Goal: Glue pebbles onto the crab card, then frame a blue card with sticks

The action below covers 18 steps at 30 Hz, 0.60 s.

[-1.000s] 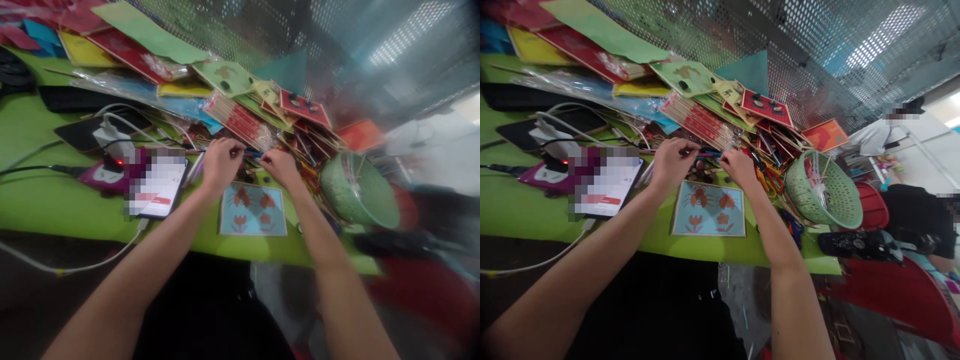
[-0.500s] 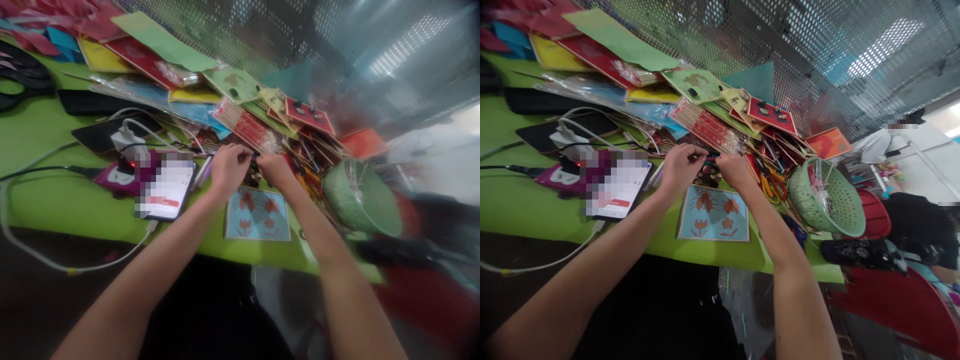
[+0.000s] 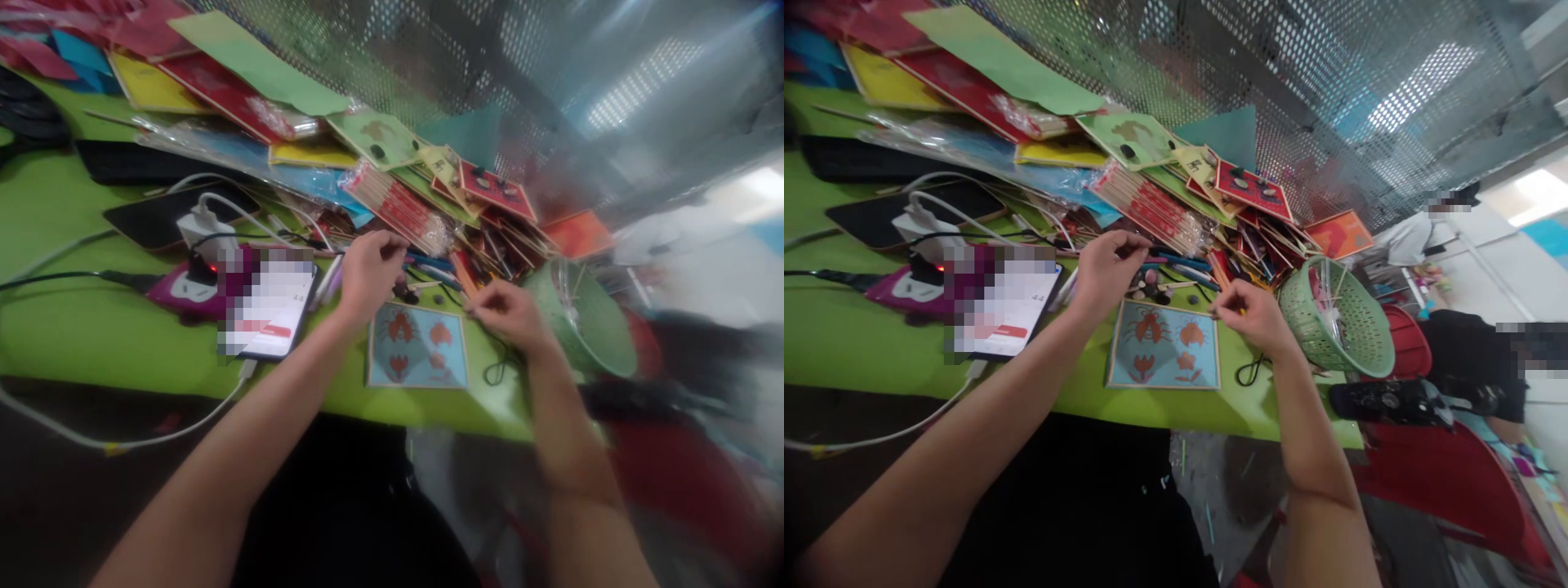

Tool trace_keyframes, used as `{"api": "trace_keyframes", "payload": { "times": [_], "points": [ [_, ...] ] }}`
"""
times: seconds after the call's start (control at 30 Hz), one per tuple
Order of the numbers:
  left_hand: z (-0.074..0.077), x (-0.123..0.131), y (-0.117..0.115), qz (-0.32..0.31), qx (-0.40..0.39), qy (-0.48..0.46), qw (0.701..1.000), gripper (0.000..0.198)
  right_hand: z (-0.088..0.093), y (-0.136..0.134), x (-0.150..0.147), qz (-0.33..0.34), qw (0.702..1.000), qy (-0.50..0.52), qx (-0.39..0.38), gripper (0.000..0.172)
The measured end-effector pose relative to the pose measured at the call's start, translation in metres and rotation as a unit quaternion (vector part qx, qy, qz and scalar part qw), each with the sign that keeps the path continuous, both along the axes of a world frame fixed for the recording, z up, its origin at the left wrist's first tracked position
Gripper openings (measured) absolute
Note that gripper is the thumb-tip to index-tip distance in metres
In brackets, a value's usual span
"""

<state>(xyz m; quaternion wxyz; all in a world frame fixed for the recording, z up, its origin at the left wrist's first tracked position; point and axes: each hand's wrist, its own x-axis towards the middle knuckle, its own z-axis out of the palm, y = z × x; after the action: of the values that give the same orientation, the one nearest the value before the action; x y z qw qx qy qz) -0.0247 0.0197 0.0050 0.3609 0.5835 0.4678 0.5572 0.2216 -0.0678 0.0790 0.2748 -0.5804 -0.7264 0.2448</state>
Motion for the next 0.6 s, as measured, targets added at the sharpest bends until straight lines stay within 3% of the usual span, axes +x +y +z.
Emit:
{"api": "trace_keyframes", "payload": {
  "times": [0.1,0.17,0.3,0.37,0.43,0.5,0.6],
  "points": [
    [0.000,0.001,-0.001,-0.008,-0.008,-0.050,0.999,0.012,0.021,-0.060,0.010,-0.006,0.998,0.033,-0.060,0.003],
    [-0.001,0.001,0.001,-0.004,-0.010,-0.077,0.997,0.012,0.028,-0.095,0.014,0.014,0.990,-0.010,-0.139,0.002],
    [-0.005,-0.002,0.010,0.016,-0.014,-0.103,0.994,0.013,0.028,-0.146,0.016,0.136,0.930,-0.125,-0.318,0.020],
    [-0.007,-0.004,0.014,0.020,-0.016,-0.101,0.995,0.014,0.026,-0.158,0.015,0.140,0.925,-0.161,-0.315,0.024],
    [-0.008,-0.007,0.016,0.014,-0.022,-0.078,0.997,0.015,0.026,-0.158,0.014,0.101,0.943,-0.173,-0.267,0.028],
    [-0.008,-0.010,0.016,0.002,-0.035,-0.023,0.999,0.016,0.027,-0.148,0.013,0.054,0.963,-0.165,-0.207,0.032],
    [-0.008,-0.011,0.013,-0.026,-0.035,0.106,0.993,0.012,0.024,-0.116,0.009,-0.011,0.988,-0.123,-0.089,0.019]
  ]
}}
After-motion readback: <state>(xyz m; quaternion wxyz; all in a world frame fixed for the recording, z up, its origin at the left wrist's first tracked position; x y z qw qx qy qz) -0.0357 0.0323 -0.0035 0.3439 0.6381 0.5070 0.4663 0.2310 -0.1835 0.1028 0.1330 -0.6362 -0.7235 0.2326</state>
